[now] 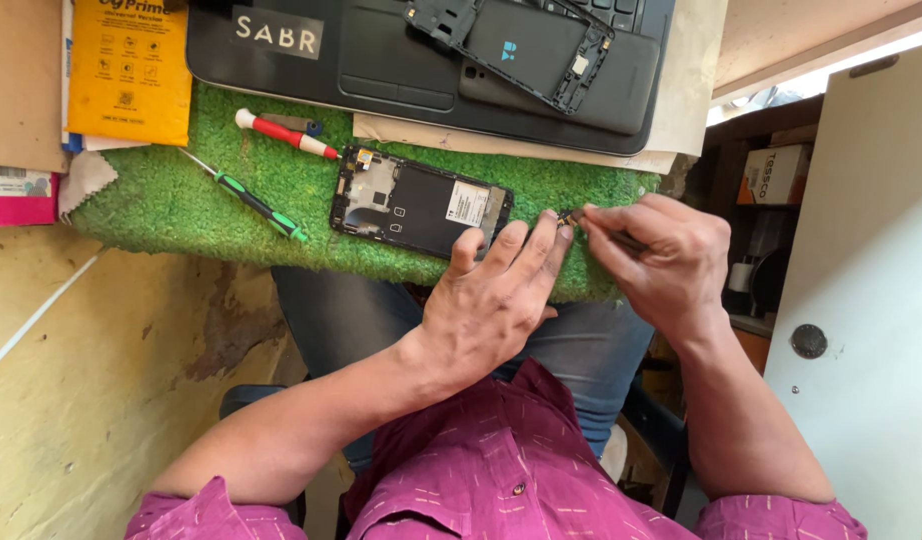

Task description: The person holds a smartphone, removes its back cover and battery, then uses a small eraser-like tool to rub the contacts of an internal circuit board. They set the board down and pick up a screwdriver at the end.

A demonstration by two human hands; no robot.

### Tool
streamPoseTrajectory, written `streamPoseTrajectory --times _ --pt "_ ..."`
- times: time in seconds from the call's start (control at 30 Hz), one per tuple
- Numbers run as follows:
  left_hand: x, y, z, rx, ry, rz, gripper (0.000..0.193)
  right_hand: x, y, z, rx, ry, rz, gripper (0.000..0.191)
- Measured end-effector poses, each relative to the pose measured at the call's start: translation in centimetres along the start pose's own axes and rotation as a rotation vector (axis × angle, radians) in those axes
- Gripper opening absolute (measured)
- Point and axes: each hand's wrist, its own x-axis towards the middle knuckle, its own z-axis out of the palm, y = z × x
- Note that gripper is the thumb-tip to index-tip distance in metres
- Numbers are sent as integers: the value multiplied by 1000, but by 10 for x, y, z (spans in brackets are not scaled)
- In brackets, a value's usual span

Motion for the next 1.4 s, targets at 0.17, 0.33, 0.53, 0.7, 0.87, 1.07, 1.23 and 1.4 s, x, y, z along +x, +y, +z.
streamPoseTrajectory --times 0.17,0.33,0.53,0.7,0.87,1.07,1.23,1.4 --pt "-1 1 0 5 -2 0 75 0 -1 1 -17 30 -30 11" --pt "-2 2 -1 -3 3 -3 74 0 -2 -1 -23 31 -19 11" --pt "-2 1 -1 -1 0 -3 73 2 -3 -2 -55 30 -13 10" --pt "-1 0 0 10 2 6 73 0 0 -3 -19 3 18 9" --pt "-1 1 0 7 -12 6 74 -1 2 -3 -7 -6 1 11" --pt "-1 1 0 3 11 7 73 -3 -1 -4 -8 -7 6 12" --pt "-2 2 -1 3 10 2 73 -2 -1 -7 -44 -15 9 11" --pt "-2 1 0 10 0 7 73 -2 -1 -8 -44 -4 -31 12"
